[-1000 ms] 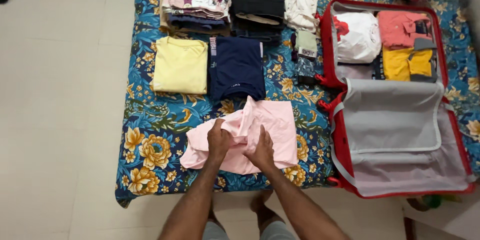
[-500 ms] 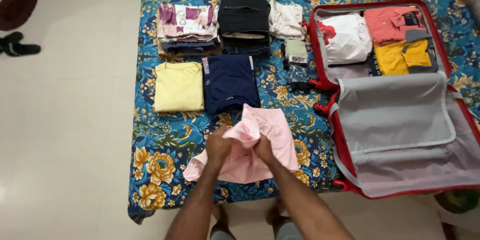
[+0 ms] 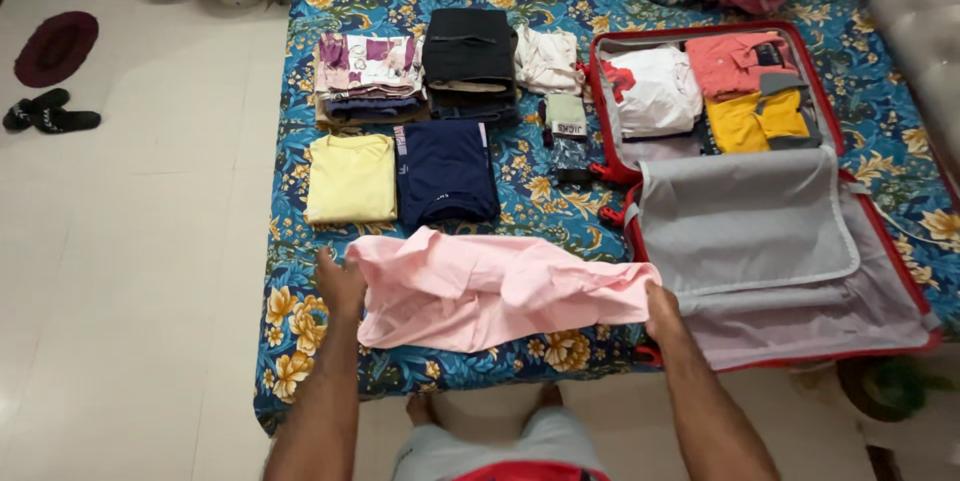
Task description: The person folds several shirts and pieces of clothing by hand on a bed and places them into a red suitcase.
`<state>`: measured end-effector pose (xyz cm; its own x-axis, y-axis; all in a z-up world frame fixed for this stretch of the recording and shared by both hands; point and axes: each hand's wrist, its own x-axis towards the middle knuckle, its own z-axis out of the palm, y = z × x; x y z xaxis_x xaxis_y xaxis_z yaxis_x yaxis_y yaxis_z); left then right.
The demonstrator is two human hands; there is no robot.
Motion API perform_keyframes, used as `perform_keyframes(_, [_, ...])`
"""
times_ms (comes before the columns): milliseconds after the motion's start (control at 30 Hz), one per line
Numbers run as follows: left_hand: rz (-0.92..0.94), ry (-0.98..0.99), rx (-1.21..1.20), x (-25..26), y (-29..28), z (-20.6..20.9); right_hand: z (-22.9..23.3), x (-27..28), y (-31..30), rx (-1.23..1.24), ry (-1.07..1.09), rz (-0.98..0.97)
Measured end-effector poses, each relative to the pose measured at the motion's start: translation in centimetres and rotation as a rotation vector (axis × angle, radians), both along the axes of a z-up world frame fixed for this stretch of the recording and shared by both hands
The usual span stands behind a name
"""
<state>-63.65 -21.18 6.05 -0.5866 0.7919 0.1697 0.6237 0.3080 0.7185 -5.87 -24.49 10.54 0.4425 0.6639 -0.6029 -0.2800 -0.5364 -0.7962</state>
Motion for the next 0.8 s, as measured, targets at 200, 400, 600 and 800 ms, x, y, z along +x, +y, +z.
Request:
perform_keyframes(200, [-0.474, -0.023, -0.447, 10.1, -9.7, -2.1, -0.9, -2.6, -4.6, 0.009, -0.013, 0.197])
perform_keyframes(400, [-0.562, 0.001, -0.545, 15.7, -11.7, -3.1, -1.6, -1.4, -2.3, 0.199, 0.176, -0.062])
perform_keyframes(600, [-0.519, 0.053, -0.666, 14.6, -7.1, -5.0, -1.2, 0.5, -1.2, 0.076, -0.067, -0.080])
perform_keyframes(800, [-0.469, 0.019, -0.611, 14.2, -4.1, -7.4, -1.0, 0.8, -4.4, -0.104, -0.503, 0.273])
